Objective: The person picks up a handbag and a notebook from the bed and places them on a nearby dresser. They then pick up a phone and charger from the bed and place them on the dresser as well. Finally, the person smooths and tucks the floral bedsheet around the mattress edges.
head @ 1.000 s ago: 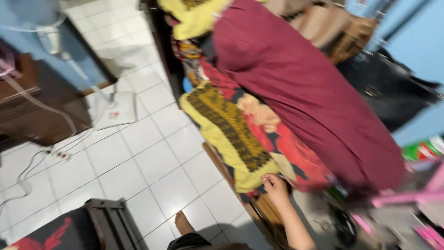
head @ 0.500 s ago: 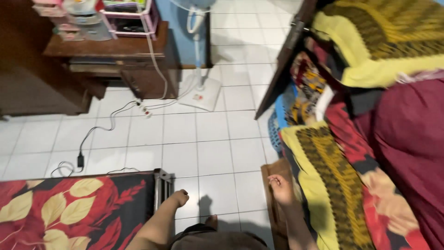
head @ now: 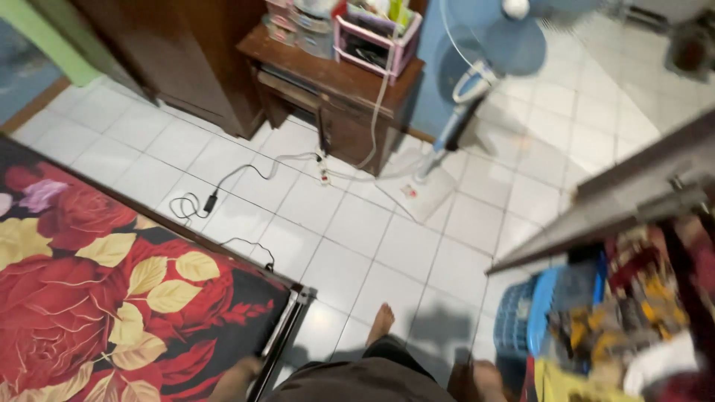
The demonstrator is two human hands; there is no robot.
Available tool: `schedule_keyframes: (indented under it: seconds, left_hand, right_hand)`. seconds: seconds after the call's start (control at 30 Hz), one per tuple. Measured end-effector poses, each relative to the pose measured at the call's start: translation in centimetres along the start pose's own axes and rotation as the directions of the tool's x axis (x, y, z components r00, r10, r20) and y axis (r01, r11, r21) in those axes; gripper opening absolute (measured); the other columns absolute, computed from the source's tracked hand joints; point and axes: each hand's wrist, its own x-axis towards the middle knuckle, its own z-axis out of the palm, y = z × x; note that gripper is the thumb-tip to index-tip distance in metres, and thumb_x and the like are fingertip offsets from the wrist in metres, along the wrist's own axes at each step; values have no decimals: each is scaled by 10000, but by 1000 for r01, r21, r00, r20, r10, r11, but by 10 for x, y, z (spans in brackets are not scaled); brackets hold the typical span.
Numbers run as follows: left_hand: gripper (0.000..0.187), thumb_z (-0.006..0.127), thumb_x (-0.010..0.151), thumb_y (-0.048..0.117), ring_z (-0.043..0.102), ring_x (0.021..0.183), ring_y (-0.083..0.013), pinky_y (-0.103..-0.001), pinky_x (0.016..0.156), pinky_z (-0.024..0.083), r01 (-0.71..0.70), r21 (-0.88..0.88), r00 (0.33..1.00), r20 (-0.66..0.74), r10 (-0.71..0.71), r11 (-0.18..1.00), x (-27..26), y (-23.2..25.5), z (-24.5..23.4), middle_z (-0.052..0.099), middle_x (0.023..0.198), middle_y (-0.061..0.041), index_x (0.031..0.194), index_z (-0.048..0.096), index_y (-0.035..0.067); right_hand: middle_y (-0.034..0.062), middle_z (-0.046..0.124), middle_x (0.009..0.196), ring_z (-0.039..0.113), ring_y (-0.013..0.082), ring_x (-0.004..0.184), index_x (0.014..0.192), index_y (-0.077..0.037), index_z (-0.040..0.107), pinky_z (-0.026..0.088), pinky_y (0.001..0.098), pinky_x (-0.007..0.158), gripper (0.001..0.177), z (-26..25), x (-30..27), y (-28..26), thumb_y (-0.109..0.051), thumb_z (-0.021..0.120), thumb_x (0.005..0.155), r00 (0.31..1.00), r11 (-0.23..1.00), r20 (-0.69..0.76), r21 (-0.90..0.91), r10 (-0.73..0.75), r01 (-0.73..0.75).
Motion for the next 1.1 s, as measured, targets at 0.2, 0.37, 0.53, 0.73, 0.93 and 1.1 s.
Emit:
schedule_keyframes:
  seconds: [0.2, 0.37, 0.53, 0.73, 0.93, 1.1]
  left_hand:
    - [492, 568, 889, 501, 718, 1186, -237, -326, 959, 529, 112, -178, 990, -63, -125, 978, 11, 52, -39, 759, 1220, -118, 1095, 807, 124]
    - [547, 550, 899, 520, 694, 1201, -223, -302, 1003, 504, -12, -567, 980, -169, -101, 824, 39, 137, -65, 730, 1328, -73, 1360, 675, 253]
    - [355, 582, 888, 366, 682, 1034, -173, -284, 911, 507, -169, -732, 965, -259, -40, 660, 58, 177, -113, 766, 1162, -11, 1183, 723, 226]
    - [345, 568, 803, 285, 690, 1109, -325, -337, 920, 547, 52, -223, 999, 4, -52, 973, 109, 103, -142, 713, 1208, -145, 1050, 777, 166]
    - [515, 428, 984, 427, 588, 1341, -296, -354, 1089, 488, 176, -470, 980, 3, -198, 865, 139, 57, -207, 589, 1449, -146, 1327, 661, 122]
    - [650, 389, 987, 200, 622, 1209, -305, -330, 1059, 474, 83, -515, 973, -141, -180, 853, 177, 39, -288, 606, 1342, -187, 1534, 63, 68]
  right_hand:
    - [47, 725, 1229, 649, 259, 1152, 1167, -170, 740, 465, 347, 983, 445, -104, 76, -204, -432, 489, 910, 988, 989, 71, -45, -135, 139]
    - [76, 758, 1114, 697, 246, 875, 1256, -137, 729, 515, 382, 763, 392, -160, 51, -440, -314, 492, 1000, 846, 859, 220, -59, -486, 509]
    - [4, 789, 988, 684, 163, 963, 944, -123, 777, 485, 273, 857, 203, -134, 38, -627, -211, 597, 905, 599, 616, 146, 176, -788, 768]
    - [70, 686, 944, 672, 331, 916, 935, -178, 670, 461, 435, 779, 399, -68, 76, -775, -464, 400, 1008, 256, 229, 298, -121, -920, 966]
    - [63, 794, 976, 715, 237, 841, 1062, -171, 788, 506, 372, 745, 265, -79, 35, -900, -189, 549, 948, 507, 472, 408, -191, -759, 860]
    - [93, 715, 1016, 607, 239, 723, 1206, -135, 700, 451, 379, 637, 316, -61, 36, -994, -234, 508, 975, 582, 582, 496, -176, -644, 794]
